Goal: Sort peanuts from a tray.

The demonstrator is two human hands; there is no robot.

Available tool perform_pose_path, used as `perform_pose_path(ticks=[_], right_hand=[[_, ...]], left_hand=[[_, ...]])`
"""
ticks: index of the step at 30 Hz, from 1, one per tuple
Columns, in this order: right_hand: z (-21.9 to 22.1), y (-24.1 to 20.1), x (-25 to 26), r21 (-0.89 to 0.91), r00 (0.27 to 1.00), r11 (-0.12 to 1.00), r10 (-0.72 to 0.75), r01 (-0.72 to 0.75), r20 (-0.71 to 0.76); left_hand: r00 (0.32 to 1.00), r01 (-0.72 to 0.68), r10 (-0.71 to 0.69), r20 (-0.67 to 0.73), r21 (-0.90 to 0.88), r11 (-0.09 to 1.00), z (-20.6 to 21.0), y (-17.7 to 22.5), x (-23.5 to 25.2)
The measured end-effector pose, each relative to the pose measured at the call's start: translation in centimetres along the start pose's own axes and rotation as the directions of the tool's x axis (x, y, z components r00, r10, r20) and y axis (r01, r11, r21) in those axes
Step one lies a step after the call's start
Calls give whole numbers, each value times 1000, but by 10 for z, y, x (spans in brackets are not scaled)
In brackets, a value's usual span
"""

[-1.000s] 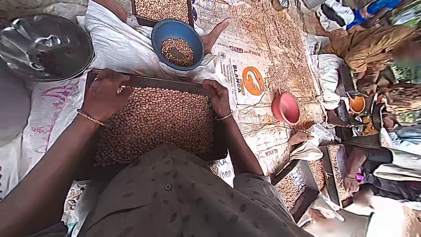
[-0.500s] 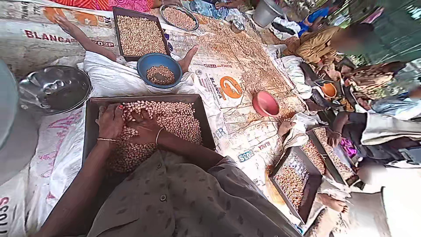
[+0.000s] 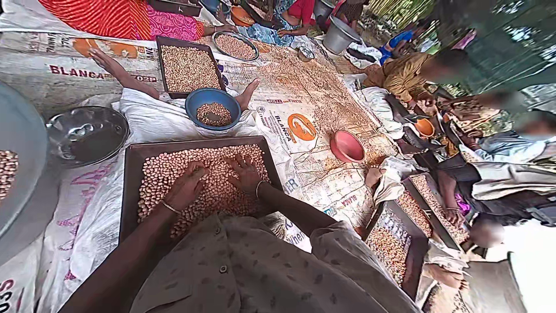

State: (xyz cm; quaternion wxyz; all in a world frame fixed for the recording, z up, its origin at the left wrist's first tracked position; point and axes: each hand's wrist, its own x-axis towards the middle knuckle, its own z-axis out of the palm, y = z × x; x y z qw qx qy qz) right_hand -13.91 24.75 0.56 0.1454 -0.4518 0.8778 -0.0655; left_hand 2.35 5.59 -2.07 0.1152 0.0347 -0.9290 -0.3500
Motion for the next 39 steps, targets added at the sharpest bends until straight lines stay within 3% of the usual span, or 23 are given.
perform_pose_path(ticks=[3,5,7,9,11,13,16,18,19,21,23,25,28,30,32,34,36,39], right_hand=[[8,-63,47,54,995,994,-92,94,-42],[7,-107,58,65,984,983,-174,171,39],[11,-133,42,97,926,945,-326,312,191],[17,-131,10,90,851,889,-456,449,262],[7,-105,-25,88,844,887,-458,453,277],[-5,-67,-51,40,907,949,-311,313,283],[-8,-4,-66,-32,989,999,-23,28,147],[-9,22,-54,32,992,992,126,-126,8],[-2,30,-44,98,986,986,143,-134,-87],[19,32,-11,151,958,987,94,-54,-269],[31,11,23,151,935,987,4,53,-356],[31,-31,46,150,947,979,-83,135,-312],[32,-98,54,98,968,964,-242,248,-74],[23,-120,29,136,912,915,-395,380,110],[15,-109,-9,147,835,858,-513,492,199],[1,-80,-44,108,861,891,-453,440,232],[-15,-42,-60,55,926,968,-250,245,282],[-19,12,-53,42,987,998,42,-49,156]], left_hand=[[935,230,-212,-285,28,973,-19,-21,-1],[822,467,-466,-327,-80,880,-36,-21,-4],[782,550,-567,-259,-142,823,-43,-21,-9],[864,484,-491,-112,-85,871,-37,-23,-16],[942,323,-324,83,22,946,-27,-17,-17],[962,151,-155,223,36,988,-17,-7,-15],[961,-33,53,272,-77,997,0,-2,-5],[972,-84,106,210,-109,991,1,2,1],[986,-102,113,120,-99,990,1,1,2],[994,-66,62,-90,-43,997,-2,-7,2],[971,74,-73,-228,-4,997,-12,-20,1],[914,256,-247,-321,-13,967,-25,-28,0],[823,446,-454,-341,-105,889,-38,-27,-4],[854,449,-457,-248,-93,889,-35,-31,-7],[940,334,-335,-70,-23,942,-29,-33,-13],[979,163,-171,115,74,984,-21,-22,-15],[951,68,-74,302,30,997,-17,-5,-9],[957,-71,106,269,-138,988,-8,-1,5]])
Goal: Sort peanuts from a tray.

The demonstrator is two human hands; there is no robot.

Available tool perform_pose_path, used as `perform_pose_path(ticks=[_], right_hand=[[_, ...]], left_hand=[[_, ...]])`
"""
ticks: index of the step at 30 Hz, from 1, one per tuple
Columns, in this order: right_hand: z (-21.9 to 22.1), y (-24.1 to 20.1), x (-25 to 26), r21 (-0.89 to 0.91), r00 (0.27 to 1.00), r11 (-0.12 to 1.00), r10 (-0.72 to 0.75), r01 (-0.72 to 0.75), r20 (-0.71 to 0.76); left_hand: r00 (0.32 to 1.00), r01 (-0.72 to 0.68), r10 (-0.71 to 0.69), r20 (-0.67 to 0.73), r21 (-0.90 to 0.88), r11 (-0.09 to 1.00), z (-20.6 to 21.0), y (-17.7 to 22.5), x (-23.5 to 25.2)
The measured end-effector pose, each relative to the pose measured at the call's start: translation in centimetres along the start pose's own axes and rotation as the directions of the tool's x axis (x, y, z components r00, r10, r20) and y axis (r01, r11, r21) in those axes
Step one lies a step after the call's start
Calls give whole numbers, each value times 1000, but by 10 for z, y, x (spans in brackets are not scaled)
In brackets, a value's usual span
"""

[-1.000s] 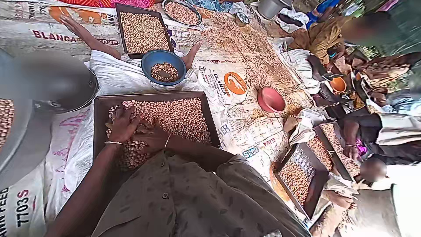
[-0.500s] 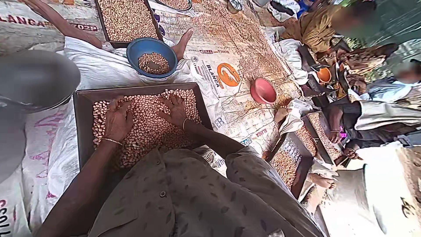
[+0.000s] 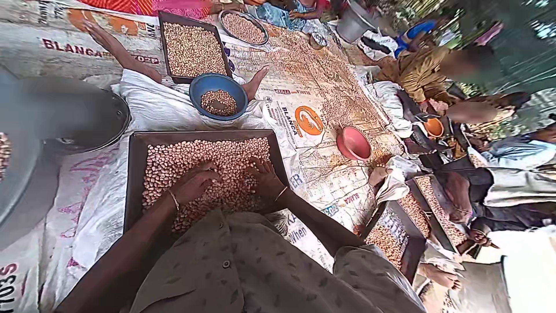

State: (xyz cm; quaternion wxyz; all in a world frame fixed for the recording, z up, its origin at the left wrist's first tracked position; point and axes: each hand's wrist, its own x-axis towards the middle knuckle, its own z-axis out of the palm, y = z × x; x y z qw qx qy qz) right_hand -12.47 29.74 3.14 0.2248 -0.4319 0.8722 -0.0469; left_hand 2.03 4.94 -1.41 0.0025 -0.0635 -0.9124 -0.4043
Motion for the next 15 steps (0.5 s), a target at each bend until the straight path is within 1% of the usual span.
perform_pose_path(ticks=[1,2,3,5,6,9,10,12,15], right_hand=[[0,9,10,65,994,995,84,-79,-77],[4,14,23,116,976,987,133,-114,-171],[10,14,40,131,956,986,139,-108,-257],[21,3,70,75,914,997,33,-3,-405],[24,-5,81,46,902,998,-22,46,-430],[21,-28,93,-24,936,997,-81,78,-344],[22,-30,93,-34,935,995,-97,90,-340],[23,-30,92,-46,924,993,-119,109,-362],[26,-25,87,-40,906,991,-135,130,-400]], left_hand=[[999,-21,20,-40,-14,1000,-1,1,3],[995,-17,17,-97,-5,1000,-3,1,5],[987,9,-5,-164,24,1000,-7,2,4],[950,87,-58,-305,81,993,-13,-2,-1],[929,134,-95,-357,88,987,-16,-5,-4],[856,286,-208,-473,98,953,-20,-12,-13],[837,341,-252,-486,102,935,-22,-12,-14],[817,438,-349,-458,100,893,-28,-8,-13],[833,506,-434,-344,156,848,-29,-4,-5]])
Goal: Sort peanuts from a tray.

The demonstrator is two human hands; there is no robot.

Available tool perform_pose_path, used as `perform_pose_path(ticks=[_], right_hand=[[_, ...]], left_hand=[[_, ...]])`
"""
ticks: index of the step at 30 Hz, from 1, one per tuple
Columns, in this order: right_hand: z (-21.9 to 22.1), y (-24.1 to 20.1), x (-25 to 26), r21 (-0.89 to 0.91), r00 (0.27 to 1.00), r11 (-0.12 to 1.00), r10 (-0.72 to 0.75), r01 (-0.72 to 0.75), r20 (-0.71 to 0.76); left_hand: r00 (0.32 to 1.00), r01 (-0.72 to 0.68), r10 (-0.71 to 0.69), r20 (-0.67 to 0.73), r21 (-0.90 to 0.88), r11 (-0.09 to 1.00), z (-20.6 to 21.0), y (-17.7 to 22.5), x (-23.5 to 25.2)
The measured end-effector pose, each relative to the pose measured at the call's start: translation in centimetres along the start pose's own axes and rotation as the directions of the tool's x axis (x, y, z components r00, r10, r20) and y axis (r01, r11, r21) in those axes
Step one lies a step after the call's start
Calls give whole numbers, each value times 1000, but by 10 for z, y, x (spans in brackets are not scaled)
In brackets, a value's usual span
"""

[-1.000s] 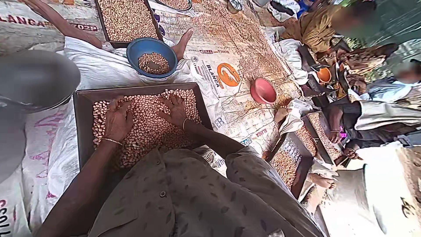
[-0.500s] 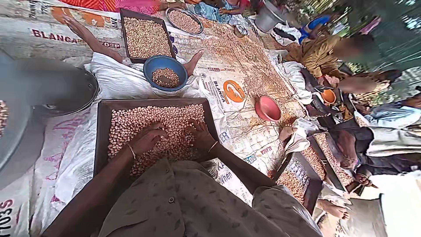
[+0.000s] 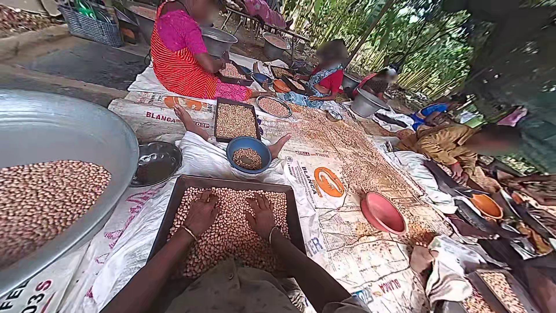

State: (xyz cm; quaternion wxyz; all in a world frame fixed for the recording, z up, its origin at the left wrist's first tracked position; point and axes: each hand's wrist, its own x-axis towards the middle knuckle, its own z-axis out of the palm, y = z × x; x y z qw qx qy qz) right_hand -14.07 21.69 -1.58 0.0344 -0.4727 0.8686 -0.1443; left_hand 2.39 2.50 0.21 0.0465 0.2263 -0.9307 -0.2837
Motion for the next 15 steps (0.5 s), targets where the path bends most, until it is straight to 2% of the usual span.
perform_pose_path(ticks=[5,15], right_hand=[[1,2,-1,-4,1000,1000,0,0,4],[2,1,0,-24,1000,1000,19,-19,3]], left_hand=[[993,-4,-4,116,62,998,-1,4,0],[991,-20,11,130,70,997,-2,3,3]])
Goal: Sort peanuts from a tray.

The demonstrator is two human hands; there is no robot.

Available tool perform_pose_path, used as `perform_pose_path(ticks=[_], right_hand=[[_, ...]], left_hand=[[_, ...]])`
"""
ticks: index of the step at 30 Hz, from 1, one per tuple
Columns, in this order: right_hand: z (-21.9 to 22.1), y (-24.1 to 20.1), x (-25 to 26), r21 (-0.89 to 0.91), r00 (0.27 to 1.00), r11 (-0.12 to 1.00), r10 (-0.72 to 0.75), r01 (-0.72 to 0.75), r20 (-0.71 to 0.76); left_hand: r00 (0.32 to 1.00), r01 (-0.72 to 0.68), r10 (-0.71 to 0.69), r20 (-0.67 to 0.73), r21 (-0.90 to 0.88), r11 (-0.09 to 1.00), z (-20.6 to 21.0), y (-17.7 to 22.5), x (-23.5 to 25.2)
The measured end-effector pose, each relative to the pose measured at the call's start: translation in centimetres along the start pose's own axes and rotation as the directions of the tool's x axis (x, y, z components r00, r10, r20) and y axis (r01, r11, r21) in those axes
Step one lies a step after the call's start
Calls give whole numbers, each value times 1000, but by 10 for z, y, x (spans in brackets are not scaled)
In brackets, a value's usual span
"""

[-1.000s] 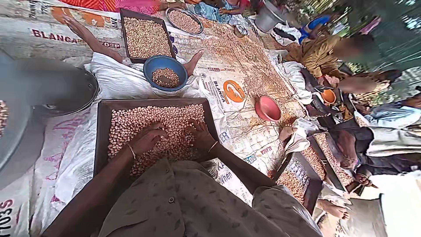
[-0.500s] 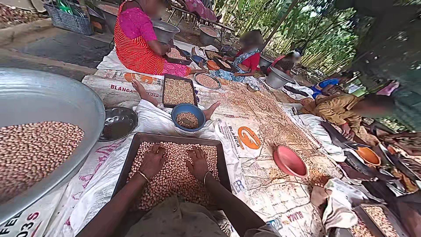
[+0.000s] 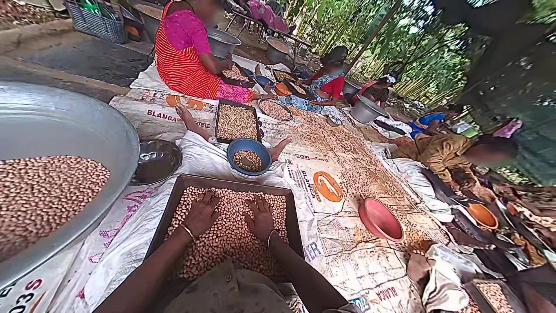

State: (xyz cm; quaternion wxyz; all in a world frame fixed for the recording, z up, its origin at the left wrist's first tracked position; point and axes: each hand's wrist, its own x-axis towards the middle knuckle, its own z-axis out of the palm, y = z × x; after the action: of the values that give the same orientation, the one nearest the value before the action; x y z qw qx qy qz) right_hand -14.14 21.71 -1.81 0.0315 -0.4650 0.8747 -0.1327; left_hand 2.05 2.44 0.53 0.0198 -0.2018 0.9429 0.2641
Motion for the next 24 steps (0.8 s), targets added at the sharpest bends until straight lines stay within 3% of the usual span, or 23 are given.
perform_pose_path(ticks=[24], right_hand=[[-1,0,-1,-6,1000,1000,-3,3,7]], left_hand=[[1000,-16,16,-11,-8,1000,0,-1,0]])
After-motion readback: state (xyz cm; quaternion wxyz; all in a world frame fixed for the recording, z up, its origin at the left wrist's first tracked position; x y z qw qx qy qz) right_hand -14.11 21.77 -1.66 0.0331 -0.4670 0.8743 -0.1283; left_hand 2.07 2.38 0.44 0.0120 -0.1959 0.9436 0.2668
